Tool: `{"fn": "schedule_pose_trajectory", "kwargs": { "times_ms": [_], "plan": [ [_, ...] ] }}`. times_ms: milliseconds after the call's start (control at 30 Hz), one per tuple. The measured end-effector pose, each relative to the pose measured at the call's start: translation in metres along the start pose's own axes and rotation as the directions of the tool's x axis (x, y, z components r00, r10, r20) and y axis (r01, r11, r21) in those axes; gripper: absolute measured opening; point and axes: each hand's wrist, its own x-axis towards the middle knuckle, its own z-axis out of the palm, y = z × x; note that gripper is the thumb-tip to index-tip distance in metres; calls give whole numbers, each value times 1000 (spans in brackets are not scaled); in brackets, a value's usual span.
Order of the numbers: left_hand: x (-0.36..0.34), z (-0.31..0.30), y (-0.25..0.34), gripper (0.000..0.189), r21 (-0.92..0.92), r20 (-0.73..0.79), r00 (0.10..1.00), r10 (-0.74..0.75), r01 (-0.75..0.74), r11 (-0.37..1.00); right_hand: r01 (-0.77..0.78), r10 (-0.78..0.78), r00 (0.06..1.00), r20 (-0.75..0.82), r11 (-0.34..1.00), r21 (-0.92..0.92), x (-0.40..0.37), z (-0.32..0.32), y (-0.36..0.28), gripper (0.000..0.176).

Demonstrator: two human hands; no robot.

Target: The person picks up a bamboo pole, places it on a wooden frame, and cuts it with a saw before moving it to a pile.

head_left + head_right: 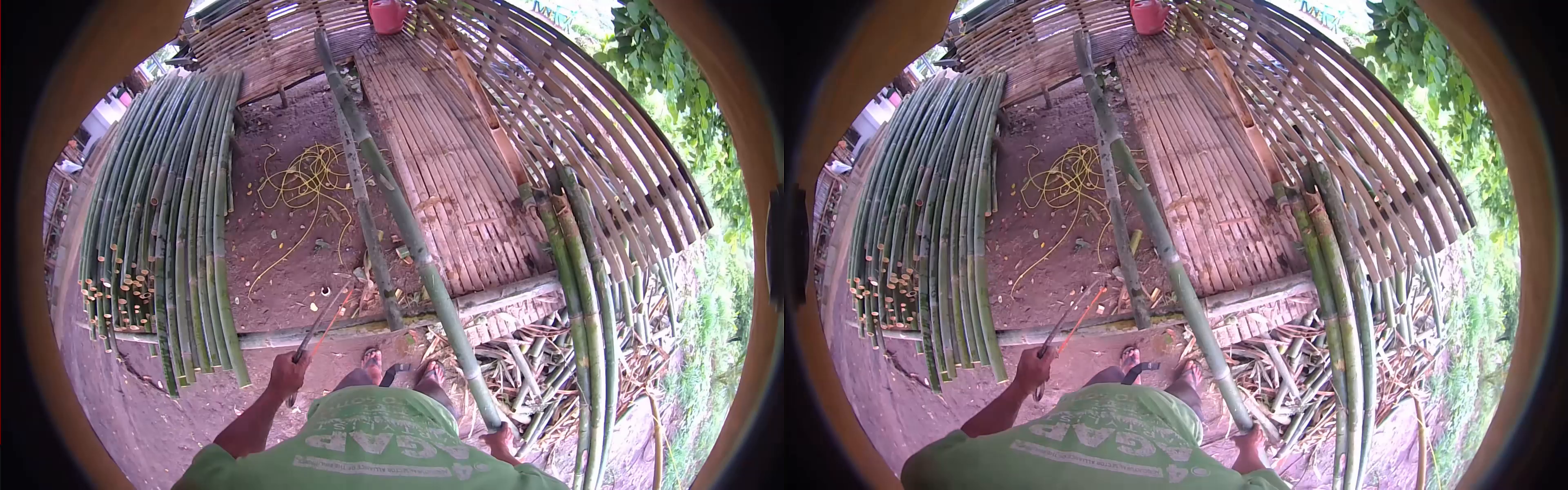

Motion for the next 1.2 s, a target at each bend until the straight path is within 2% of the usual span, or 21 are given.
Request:
{"fn": "schedule_pose_trajectory", "kwargs": {
  "times_ms": [67,100,167,267,367,467,500,533,567,600,633,700,767,800,833,900,967,1000,1133,1167,1200],
  "plan": [
    [4,-3,9,41,52,23,999,49,-50,997,-33,32,999,21,999,30,5,-12,-19,81],
    [5,-4,13,40,62,33,999,36,-38,997,48,-47,995,90,999,-2,15,-17,-21,72],
    [2,-5,22,40,75,49,999,18,-21,997,118,-108,990,87,987,-113,10,-28,-29,71],
    [-3,5,23,39,52,43,997,68,-70,996,110,-85,990,116,968,-225,7,-52,-54,62],
    [-3,21,8,39,-28,60,998,-5,7,1000,79,-30,980,199,967,-243,-8,-111,-135,62],
    [-5,25,16,38,-72,69,997,-34,38,997,260,-277,956,-97,953,-155,19,-123,-199,63],
    [-6,29,21,38,-77,73,997,-34,40,996,252,-264,950,-167,964,-88,22,-131,-222,57],
    [-9,28,30,39,-28,56,998,13,-11,1000,469,-424,817,-390,883,22,24,-136,-232,50],
    [-10,28,37,39,-53,73,997,-18,22,998,510,-416,817,-399,845,163,32,-145,-243,48],
    [-12,26,42,40,-73,91,995,-47,54,996,605,-391,767,-509,704,372,16,-162,-251,55],
    [-12,24,45,41,-95,103,992,-69,79,992,567,-416,819,-395,697,439,2,-175,-244,70],
    [-11,22,46,42,-117,113,993,-40,53,992,575,-494,809,-318,778,255,16,-151,-193,89],
    [-14,23,47,42,-130,93,995,-32,44,990,415,-433,902,11,871,263,39,-100,-112,103],
    [-16,24,48,42,-130,84,995,-48,59,990,393,-402,913,73,913,112,48,-63,-68,113],
    [-18,25,49,42,-128,78,995,-69,79,989,369,-384,881,275,923,107,86,-1,-5,117],
    [-23,27,51,41,-120,85,991,-103,113,986,198,-211,972,100,972,124,29,-19,17,107],
    [-25,26,51,40,-102,112,986,-121,133,986,94,-99,972,213,995,36,50,-9,26,91],
    [-21,30,34,37,-38,94,994,-52,56,998,38,-34,964,264,999,-9,54,-5,30,83],
    [-18,32,64,34,-80,135,986,-97,109,991,52,-42,991,129,996,-73,19,-43,-10,57],
    [-18,34,70,34,-80,130,986,-105,116,990,98,-89,989,118,993,-69,37,-21,-1,56],
    [-18,38,72,34,-78,132,985,-115,126,989,74,-65,967,245,997,-28,29,-40,-15,58]
  ]
}}
